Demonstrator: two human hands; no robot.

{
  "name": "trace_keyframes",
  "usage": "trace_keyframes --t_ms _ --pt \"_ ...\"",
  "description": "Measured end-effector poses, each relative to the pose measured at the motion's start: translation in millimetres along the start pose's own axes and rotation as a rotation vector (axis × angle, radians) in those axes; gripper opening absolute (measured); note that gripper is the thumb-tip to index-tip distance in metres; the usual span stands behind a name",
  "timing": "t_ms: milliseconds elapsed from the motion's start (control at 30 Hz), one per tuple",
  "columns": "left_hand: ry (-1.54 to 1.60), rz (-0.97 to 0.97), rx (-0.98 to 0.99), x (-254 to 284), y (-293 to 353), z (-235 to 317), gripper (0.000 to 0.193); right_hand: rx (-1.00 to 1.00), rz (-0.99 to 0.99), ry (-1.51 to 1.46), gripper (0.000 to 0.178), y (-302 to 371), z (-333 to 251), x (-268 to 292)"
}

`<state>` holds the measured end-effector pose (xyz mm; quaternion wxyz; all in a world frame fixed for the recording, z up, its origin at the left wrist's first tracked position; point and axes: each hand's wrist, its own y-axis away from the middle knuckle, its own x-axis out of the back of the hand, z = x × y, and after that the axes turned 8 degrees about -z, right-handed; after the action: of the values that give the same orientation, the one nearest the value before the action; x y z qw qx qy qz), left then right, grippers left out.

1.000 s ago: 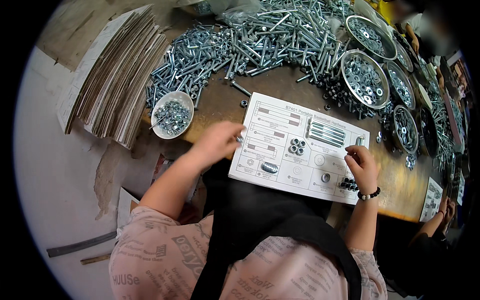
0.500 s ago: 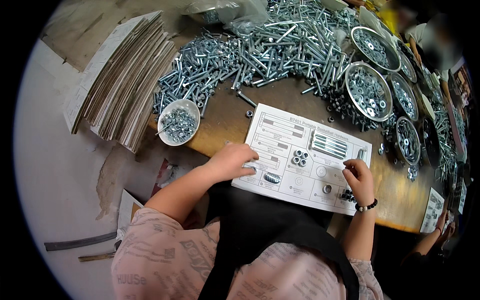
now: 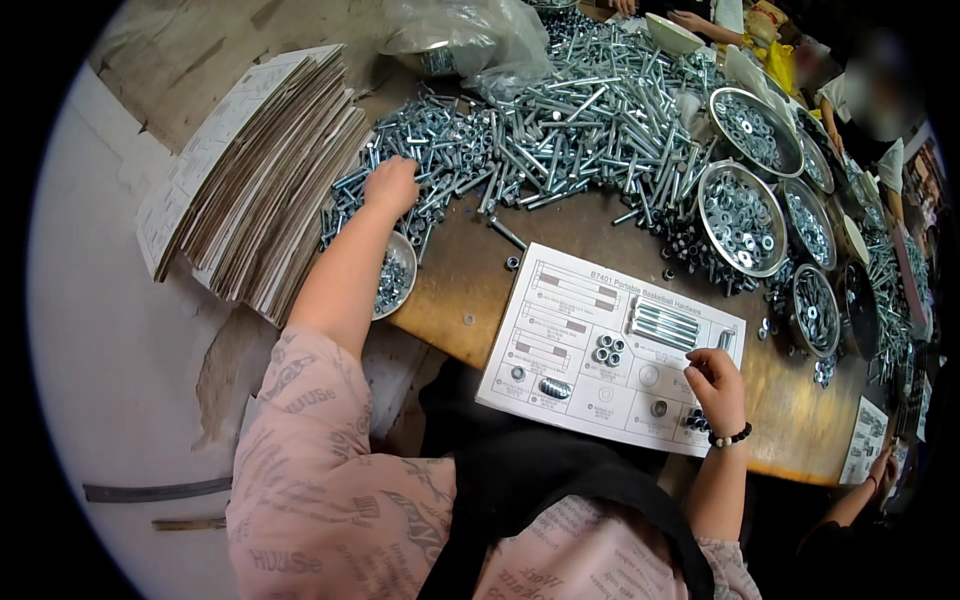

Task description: The person sorts metal fasteners, including bolts, nuts, and washers, from a large pile on a table. They place the items into designated areas on a printed instruction sheet, organizing them by type and size.

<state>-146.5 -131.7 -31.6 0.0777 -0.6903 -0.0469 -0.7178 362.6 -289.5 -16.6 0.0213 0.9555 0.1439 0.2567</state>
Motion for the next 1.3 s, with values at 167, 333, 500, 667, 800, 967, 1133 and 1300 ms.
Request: trace_keyframes --t_ms 167,333,500,667,800,967,1133,1300 --pt "-0.230 -0.227 0.033 -2.5 -16.5 1.2 0.025 -0.002 0.022 0.011 0.018 0.5 2.5 1.1" --pt "-0.218 -0.221 -0.028 -3.8 -15.0 -5.1 0.019 -0.008 0.021 0.019 0.018 0.8 3.6 -0.9" --pt "0.122 0.020 -0.060 27.5 21.5 33.6 0.024 0.058 -0.010 0.126 0.018 -8.8 -6.2 -5.0" --pt "0.434 -0.125 -0.589 13.7 92.9 108.8 0.022 0.086 -0.036 0.053 0.018 -14.5 -11.4 -14.3" --pt "0.331 -0.296 -0.834 -3.4 142.8 149.4 0.019 0.106 -0.050 0.054 0.018 -13.9 -14.4 -12.9" --pt "0.264 -0.319 -0.847 -12.7 149.7 150.9 0.021 0.069 -0.009 0.030 0.017 -3.4 0.1 -1.5" --pt "0.127 -0.349 -0.765 2.0 152.6 158.8 0.025 -0.035 0.059 0.015 0.018 11.3 20.6 17.1" --pt "0.290 -0.421 -0.770 -6.5 161.6 145.2 0.028 -0.080 0.133 -0.049 0.019 25.1 37.4 29.9"
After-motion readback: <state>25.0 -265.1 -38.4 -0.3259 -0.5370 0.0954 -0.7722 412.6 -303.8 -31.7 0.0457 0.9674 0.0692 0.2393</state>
